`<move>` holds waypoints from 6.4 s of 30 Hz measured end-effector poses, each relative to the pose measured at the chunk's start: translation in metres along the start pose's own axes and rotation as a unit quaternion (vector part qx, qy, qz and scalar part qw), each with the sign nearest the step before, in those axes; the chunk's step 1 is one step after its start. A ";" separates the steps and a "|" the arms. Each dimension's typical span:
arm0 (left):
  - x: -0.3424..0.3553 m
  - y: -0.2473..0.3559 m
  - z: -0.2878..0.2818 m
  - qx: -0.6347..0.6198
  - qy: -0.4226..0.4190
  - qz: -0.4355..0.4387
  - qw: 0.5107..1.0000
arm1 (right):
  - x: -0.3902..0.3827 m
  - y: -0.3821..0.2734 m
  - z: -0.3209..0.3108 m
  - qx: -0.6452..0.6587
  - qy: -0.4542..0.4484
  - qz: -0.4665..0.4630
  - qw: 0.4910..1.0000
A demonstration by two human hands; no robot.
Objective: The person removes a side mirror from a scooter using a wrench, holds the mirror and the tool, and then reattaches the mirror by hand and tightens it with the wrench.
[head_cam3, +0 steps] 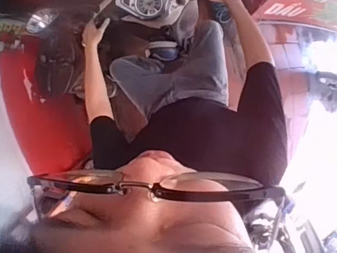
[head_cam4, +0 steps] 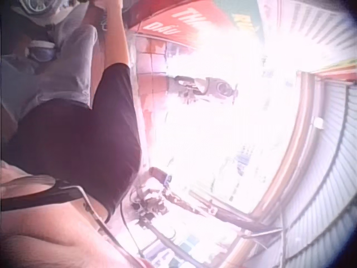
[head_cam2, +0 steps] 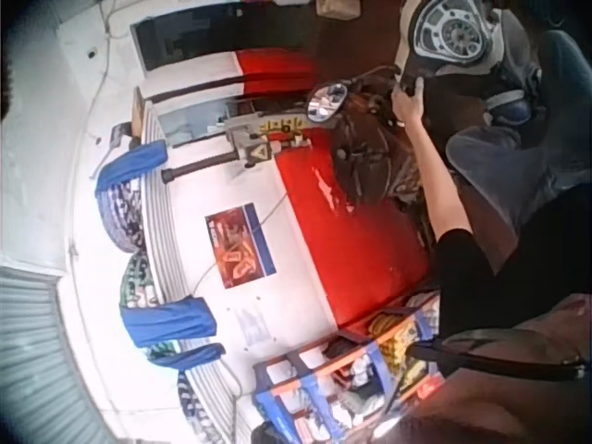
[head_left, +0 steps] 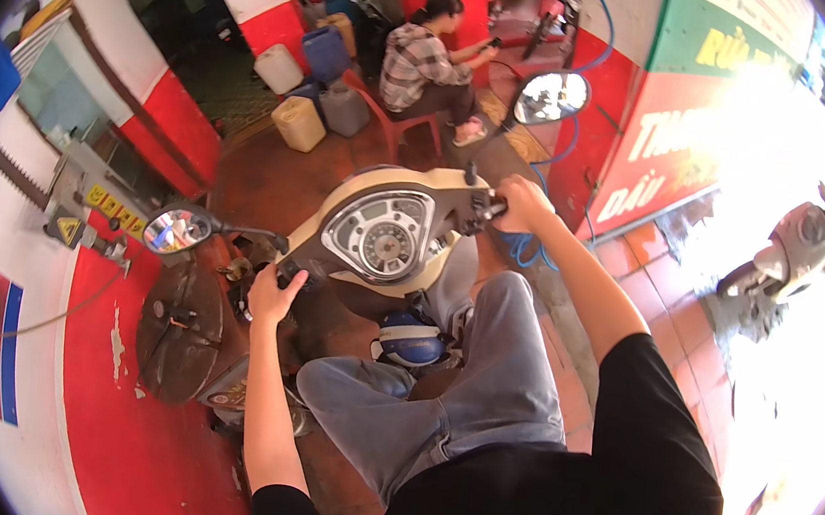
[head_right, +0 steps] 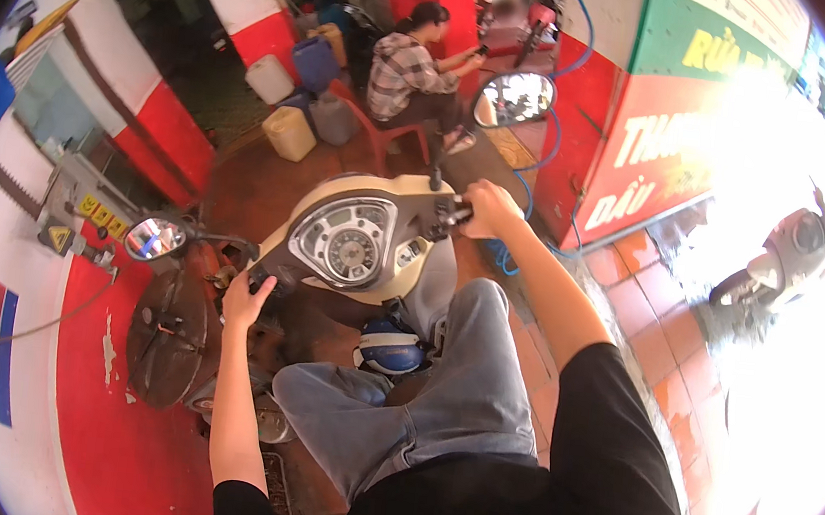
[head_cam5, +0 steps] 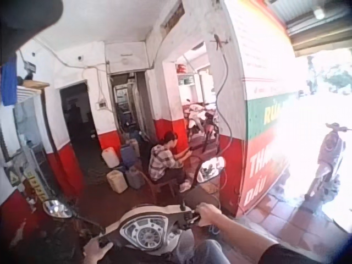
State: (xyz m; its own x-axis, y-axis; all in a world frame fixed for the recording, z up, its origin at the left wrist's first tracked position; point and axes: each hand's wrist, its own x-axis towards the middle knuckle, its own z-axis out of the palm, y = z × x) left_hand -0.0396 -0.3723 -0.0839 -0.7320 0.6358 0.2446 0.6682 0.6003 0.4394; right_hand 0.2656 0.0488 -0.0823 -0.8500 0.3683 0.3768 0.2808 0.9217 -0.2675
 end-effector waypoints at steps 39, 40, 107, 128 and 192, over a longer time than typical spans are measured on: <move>-0.011 -0.011 -0.016 -0.226 0.052 -0.043 0.972 | 0.160 -0.317 0.113 0.265 -0.193 -0.045 0.944; -0.009 -0.014 -0.014 -0.260 0.056 -0.035 0.963 | 0.159 -0.319 0.114 0.254 -0.183 -0.042 0.949; 0.045 -0.021 0.008 -0.404 0.024 -0.021 0.914 | 0.157 -0.310 0.120 0.401 -0.133 -0.006 0.906; 0.047 -0.014 -0.001 -0.456 -0.033 -0.051 0.888 | 0.161 -0.298 0.133 0.468 -0.124 -0.021 0.875; 0.029 0.003 -0.039 -0.519 -0.021 -0.146 0.842 | 0.208 -0.350 0.091 0.576 -0.241 0.096 0.775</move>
State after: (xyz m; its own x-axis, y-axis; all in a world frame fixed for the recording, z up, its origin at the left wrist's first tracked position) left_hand -0.0643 -0.3709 -0.0422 -0.8252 0.5642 -0.0266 -0.0319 0.0004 0.9995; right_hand -0.0497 -0.2082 0.0084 -0.9875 0.1413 -0.0692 0.0745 0.0327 -0.9967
